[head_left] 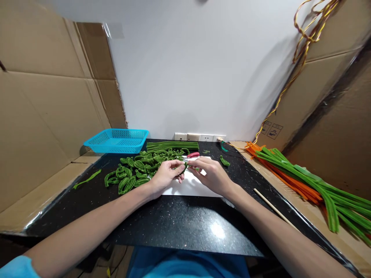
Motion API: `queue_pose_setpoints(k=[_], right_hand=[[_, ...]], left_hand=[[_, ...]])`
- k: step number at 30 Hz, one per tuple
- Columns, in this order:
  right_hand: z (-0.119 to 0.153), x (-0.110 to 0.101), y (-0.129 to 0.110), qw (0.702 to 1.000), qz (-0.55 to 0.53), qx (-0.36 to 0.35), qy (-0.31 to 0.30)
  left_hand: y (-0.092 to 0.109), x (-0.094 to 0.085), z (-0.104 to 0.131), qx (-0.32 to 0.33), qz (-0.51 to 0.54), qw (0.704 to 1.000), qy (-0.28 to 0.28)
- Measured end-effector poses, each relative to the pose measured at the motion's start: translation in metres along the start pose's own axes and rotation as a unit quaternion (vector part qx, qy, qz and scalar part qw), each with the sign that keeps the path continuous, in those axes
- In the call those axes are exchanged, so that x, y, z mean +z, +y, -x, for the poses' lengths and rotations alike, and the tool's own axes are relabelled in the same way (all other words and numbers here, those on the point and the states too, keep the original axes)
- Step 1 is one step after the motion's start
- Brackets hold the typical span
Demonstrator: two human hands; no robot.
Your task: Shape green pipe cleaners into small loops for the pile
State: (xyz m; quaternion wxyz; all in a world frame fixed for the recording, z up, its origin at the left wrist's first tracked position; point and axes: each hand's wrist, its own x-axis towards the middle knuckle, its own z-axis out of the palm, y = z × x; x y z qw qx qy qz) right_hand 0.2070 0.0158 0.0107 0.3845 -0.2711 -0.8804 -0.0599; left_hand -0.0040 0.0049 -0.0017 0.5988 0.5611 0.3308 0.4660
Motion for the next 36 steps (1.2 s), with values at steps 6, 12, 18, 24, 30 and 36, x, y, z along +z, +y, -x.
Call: queue_pose_setpoints(k=[6, 12, 18, 24, 30, 36], right_hand=[[0.000, 0.006, -0.009, 0.999, -0.001, 0.020, 0.039], [0.003, 0.016, -0.012, 0.999, -0.003, 0.024, 0.044], [0.003, 0.007, -0.005, 0.998, 0.055, -0.014, -0.004], [0.001, -0.010, 0.005, 0.987, 0.098, -0.128, -0.016], [0.002, -0.015, 0.010, 0.976, 0.131, -0.173, -0.018], [0.002, -0.010, 0.013, 0.975, 0.115, -0.189, -0.031]], left_hand=[[0.001, 0.002, 0.001, 0.000, 0.007, 1.000, -0.005], [0.003, 0.002, 0.001, 0.000, -0.025, 0.999, 0.033], [0.006, 0.002, 0.003, -0.006, -0.020, 0.999, 0.034], [0.017, 0.002, 0.006, -0.042, -0.026, 0.999, -0.011], [0.019, -0.001, 0.006, -0.024, -0.089, 0.995, -0.033], [0.021, 0.001, 0.006, 0.003, -0.146, 0.989, -0.025]])
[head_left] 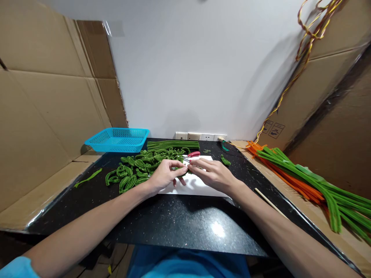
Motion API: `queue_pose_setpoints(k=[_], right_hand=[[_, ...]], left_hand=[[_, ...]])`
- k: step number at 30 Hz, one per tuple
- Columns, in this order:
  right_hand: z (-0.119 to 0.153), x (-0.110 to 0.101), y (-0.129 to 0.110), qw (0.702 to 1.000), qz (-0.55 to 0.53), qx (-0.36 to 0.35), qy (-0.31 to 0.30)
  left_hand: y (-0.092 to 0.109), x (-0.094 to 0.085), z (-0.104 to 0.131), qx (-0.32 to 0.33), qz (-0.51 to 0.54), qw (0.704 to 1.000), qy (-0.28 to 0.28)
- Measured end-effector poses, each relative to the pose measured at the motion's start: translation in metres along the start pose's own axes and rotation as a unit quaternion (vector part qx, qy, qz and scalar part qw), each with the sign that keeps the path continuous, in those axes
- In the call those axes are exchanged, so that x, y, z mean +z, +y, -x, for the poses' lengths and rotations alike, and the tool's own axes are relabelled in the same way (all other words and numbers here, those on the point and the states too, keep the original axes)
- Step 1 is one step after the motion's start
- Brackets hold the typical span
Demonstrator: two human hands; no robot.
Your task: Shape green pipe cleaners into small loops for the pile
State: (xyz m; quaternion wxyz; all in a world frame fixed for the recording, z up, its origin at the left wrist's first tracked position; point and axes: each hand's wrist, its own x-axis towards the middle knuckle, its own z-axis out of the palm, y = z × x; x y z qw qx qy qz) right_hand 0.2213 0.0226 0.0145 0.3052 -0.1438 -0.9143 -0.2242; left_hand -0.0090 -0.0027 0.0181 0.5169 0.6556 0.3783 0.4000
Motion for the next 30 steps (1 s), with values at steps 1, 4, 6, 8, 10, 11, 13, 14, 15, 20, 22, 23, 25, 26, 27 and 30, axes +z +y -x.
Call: queue_pose_setpoints(k=[1, 4, 6, 8, 10, 11, 13, 14, 15, 20, 22, 23, 25, 26, 27, 30], right_hand=[[0.000, 0.001, 0.000, 1.000, -0.001, -0.002, -0.002], [-0.001, 0.001, -0.002, 1.000, -0.009, -0.001, -0.016], [-0.002, 0.001, -0.006, 0.999, -0.037, 0.013, -0.021], [-0.006, 0.001, -0.011, 0.995, -0.087, 0.049, -0.013], [-0.011, 0.000, -0.017, 0.983, -0.150, 0.102, 0.010], [-0.014, -0.001, -0.021, 0.974, -0.180, 0.134, 0.026], [-0.020, -0.002, -0.028, 0.953, -0.230, 0.190, 0.052], [-0.023, -0.002, -0.031, 0.936, -0.263, 0.225, 0.060], [-0.026, -0.001, -0.033, 0.911, -0.308, 0.265, 0.064], [-0.029, 0.008, -0.034, 0.725, -0.536, 0.428, 0.065], [-0.027, 0.009, -0.030, 0.734, -0.531, 0.417, 0.074], [-0.026, 0.008, -0.028, 0.758, -0.510, 0.399, 0.077], [-0.024, 0.004, -0.025, 0.817, -0.444, 0.360, 0.083], [-0.023, 0.002, -0.023, 0.842, -0.408, 0.342, 0.082], [-0.023, 0.000, -0.023, 0.863, -0.376, 0.329, 0.079], [-0.021, -0.002, -0.021, 0.889, -0.328, 0.312, 0.071]], left_hand=[[-0.001, 0.000, 0.000, 0.004, -0.002, 1.000, -0.004], [-0.004, -0.001, 0.001, 0.024, -0.018, 0.999, -0.011], [-0.004, -0.001, 0.003, 0.049, -0.045, 0.998, -0.002], [-0.004, -0.001, 0.005, 0.077, -0.072, 0.994, 0.016], [-0.001, 0.000, 0.008, 0.108, -0.091, 0.989, 0.038], [0.000, 0.000, 0.009, 0.123, -0.101, 0.986, 0.049], [0.004, 0.001, 0.010, 0.152, -0.130, 0.977, 0.067], [0.005, 0.001, 0.011, 0.167, -0.147, 0.972, 0.074], [0.006, 0.001, 0.011, 0.181, -0.165, 0.966, 0.082], [0.004, 0.000, 0.011, 0.184, -0.174, 0.962, 0.103], [0.002, 0.000, 0.009, 0.143, -0.110, 0.981, 0.072], [0.001, -0.001, 0.008, 0.122, -0.073, 0.989, 0.050], [-0.001, -0.002, 0.006, 0.089, -0.017, 0.996, 0.007], [-0.001, -0.003, 0.005, 0.078, -0.005, 0.997, -0.005], [-0.001, -0.003, 0.004, 0.070, -0.004, 0.997, -0.014], [0.000, -0.005, 0.003, 0.055, -0.022, 0.997, -0.040]])
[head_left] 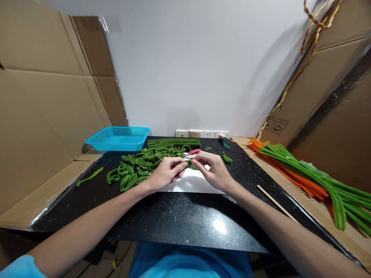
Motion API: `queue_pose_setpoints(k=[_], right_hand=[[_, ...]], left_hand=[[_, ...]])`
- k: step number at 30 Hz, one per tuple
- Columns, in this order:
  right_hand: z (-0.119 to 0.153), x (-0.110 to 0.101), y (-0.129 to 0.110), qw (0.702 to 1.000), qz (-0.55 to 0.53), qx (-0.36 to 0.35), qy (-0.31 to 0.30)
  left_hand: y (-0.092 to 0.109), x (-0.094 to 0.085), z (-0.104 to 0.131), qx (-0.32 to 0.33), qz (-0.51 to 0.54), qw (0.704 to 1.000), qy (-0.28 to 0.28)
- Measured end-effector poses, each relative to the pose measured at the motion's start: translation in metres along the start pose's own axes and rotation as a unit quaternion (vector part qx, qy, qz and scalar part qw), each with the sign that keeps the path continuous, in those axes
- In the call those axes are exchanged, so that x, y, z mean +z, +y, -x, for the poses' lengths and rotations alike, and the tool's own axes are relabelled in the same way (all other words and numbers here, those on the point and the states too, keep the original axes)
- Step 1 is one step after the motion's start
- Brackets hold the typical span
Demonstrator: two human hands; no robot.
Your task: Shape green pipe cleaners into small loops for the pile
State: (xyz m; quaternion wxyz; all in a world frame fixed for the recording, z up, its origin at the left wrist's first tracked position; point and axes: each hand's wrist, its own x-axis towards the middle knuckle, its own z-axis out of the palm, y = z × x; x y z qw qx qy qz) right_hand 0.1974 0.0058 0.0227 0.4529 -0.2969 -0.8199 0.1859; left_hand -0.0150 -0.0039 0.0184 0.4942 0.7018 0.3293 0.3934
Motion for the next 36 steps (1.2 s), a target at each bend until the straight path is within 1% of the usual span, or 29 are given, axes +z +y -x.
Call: queue_pose_setpoints(k=[2, 5, 6, 10, 11, 13, 16, 19, 22, 26, 29, 32, 36], right_hand=[[0.000, 0.000, 0.000, 1.000, 0.010, -0.008, -0.007], [0.000, 0.001, 0.002, 0.999, 0.020, -0.018, -0.022], [-0.001, 0.001, 0.002, 0.999, 0.023, -0.017, -0.026], [0.000, 0.002, 0.002, 0.998, 0.040, -0.014, -0.038], [-0.001, 0.003, 0.002, 0.998, 0.039, -0.014, -0.043], [-0.001, 0.004, 0.001, 0.998, 0.028, -0.008, -0.050], [-0.001, 0.005, 0.001, 0.999, 0.010, -0.005, -0.050], [0.001, 0.004, 0.004, 0.997, 0.040, -0.048, -0.038], [0.004, 0.001, 0.007, 0.985, 0.127, -0.111, -0.036], [0.006, -0.004, 0.009, 0.964, 0.198, -0.177, -0.011], [0.004, -0.006, 0.009, 0.941, 0.240, -0.237, -0.003], [0.003, -0.007, 0.011, 0.928, 0.254, -0.271, 0.002], [0.004, -0.007, 0.015, 0.933, 0.226, -0.280, 0.012]], left_hand=[[0.000, -0.001, 0.000, -0.008, 0.004, 1.000, -0.011], [0.000, -0.001, -0.001, -0.023, 0.013, 1.000, -0.007], [0.000, -0.001, -0.002, -0.017, 0.004, 1.000, -0.004], [0.002, -0.001, -0.003, 0.052, -0.063, 0.997, 0.009], [0.002, -0.001, -0.003, 0.053, -0.068, 0.996, 0.006], [0.002, 0.000, -0.002, 0.018, -0.037, 0.999, -0.016], [0.002, 0.001, -0.001, -0.055, 0.065, 0.995, -0.059], [0.004, 0.002, -0.001, -0.094, 0.131, 0.983, -0.085], [0.006, 0.000, -0.001, -0.116, 0.159, 0.977, -0.086], [0.004, -0.004, -0.002, -0.130, 0.166, 0.974, -0.081], [0.003, -0.006, -0.002, -0.137, 0.158, 0.974, -0.085], [0.005, -0.008, -0.001, -0.149, 0.154, 0.971, -0.107], [0.011, -0.009, 0.002, -0.167, 0.159, 0.961, -0.156]])
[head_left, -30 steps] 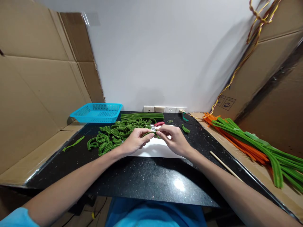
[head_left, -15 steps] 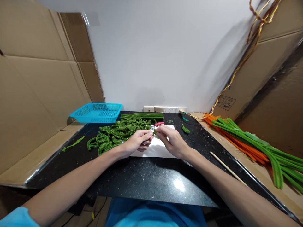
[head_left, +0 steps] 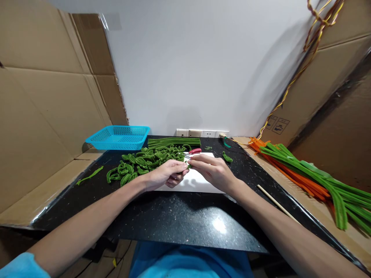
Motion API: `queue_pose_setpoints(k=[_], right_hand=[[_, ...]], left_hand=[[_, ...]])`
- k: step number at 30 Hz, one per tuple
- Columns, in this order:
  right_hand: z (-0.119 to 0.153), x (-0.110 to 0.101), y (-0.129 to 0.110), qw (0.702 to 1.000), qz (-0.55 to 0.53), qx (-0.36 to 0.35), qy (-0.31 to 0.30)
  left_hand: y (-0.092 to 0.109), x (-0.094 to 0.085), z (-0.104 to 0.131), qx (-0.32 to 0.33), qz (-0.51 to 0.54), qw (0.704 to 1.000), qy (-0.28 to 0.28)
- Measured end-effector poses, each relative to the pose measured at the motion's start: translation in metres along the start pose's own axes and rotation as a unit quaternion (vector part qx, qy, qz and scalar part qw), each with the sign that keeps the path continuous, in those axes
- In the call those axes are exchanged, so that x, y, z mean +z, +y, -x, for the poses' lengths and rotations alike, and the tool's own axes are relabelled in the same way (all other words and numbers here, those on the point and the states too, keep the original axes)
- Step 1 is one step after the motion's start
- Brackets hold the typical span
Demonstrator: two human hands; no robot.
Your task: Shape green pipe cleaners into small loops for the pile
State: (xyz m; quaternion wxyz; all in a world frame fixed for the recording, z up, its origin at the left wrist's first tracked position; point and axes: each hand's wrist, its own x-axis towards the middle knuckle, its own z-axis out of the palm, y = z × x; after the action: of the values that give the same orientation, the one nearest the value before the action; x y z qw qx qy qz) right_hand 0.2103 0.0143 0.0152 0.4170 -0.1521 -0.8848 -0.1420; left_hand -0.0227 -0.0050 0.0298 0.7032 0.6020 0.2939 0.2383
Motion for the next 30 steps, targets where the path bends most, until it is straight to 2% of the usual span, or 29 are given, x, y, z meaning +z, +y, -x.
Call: queue_pose_setpoints(k=[6, 11, 13, 16, 17, 18, 19, 21, 22, 23, 24, 25, 26, 27, 28, 29, 30], right_hand=[[0.000, -0.001, -0.003, 1.000, -0.008, 0.000, -0.005], [-0.001, 0.001, -0.009, 0.996, -0.046, 0.057, -0.053], [-0.002, 0.003, -0.012, 0.990, -0.083, 0.096, -0.067], [-0.007, 0.005, -0.019, 0.962, -0.180, 0.196, -0.068], [-0.010, 0.005, -0.021, 0.940, -0.225, 0.247, -0.069], [-0.012, 0.006, -0.022, 0.906, -0.277, 0.311, -0.074], [-0.014, 0.006, -0.023, 0.857, -0.340, 0.377, -0.085], [-0.017, 0.008, -0.024, 0.732, -0.458, 0.493, -0.109], [-0.017, 0.008, -0.023, 0.673, -0.502, 0.529, -0.123], [-0.017, 0.009, -0.022, 0.629, -0.530, 0.551, -0.136], [-0.017, 0.009, -0.021, 0.609, -0.543, 0.559, -0.148], [-0.016, 0.009, -0.020, 0.616, -0.539, 0.553, -0.153], [-0.016, 0.009, -0.019, 0.650, -0.518, 0.535, -0.153], [-0.015, 0.008, -0.019, 0.707, -0.477, 0.501, -0.148], [-0.014, 0.007, -0.018, 0.777, -0.416, 0.453, -0.136], [-0.013, 0.006, -0.017, 0.847, -0.341, 0.389, -0.125], [-0.012, 0.005, -0.016, 0.904, -0.262, 0.317, -0.119]], left_hand=[[-0.002, -0.001, 0.001, 0.019, 0.001, 1.000, -0.001], [-0.006, -0.004, -0.001, 0.072, -0.076, 0.994, 0.015], [-0.004, -0.002, 0.000, 0.112, -0.162, 0.979, 0.042], [-0.001, 0.001, 0.003, 0.180, -0.328, 0.921, 0.108], [0.000, 0.001, 0.004, 0.199, -0.374, 0.897, 0.124], [-0.001, 0.000, 0.004, 0.216, -0.414, 0.875, 0.131], [-0.001, -0.002, 0.005, 0.230, -0.451, 0.852, 0.131], [-0.004, -0.005, 0.005, 0.249, -0.525, 0.807, 0.107], [-0.006, -0.007, 0.005, 0.252, -0.558, 0.785, 0.090], [-0.007, -0.009, 0.004, 0.252, -0.582, 0.770, 0.076], [-0.008, -0.009, 0.004, 0.249, -0.590, 0.765, 0.069], [-0.008, -0.009, 0.004, 0.245, -0.581, 0.773, 0.072], [-0.008, -0.009, 0.003, 0.239, -0.557, 0.791, 0.085], [-0.007, -0.008, 0.003, 0.230, -0.521, 0.816, 0.104], [-0.006, -0.008, 0.003, 0.217, -0.476, 0.844, 0.120], [-0.005, -0.007, 0.002, 0.201, -0.426, 0.873, 0.129], [-0.005, -0.007, 0.002, 0.182, -0.373, 0.901, 0.127]])
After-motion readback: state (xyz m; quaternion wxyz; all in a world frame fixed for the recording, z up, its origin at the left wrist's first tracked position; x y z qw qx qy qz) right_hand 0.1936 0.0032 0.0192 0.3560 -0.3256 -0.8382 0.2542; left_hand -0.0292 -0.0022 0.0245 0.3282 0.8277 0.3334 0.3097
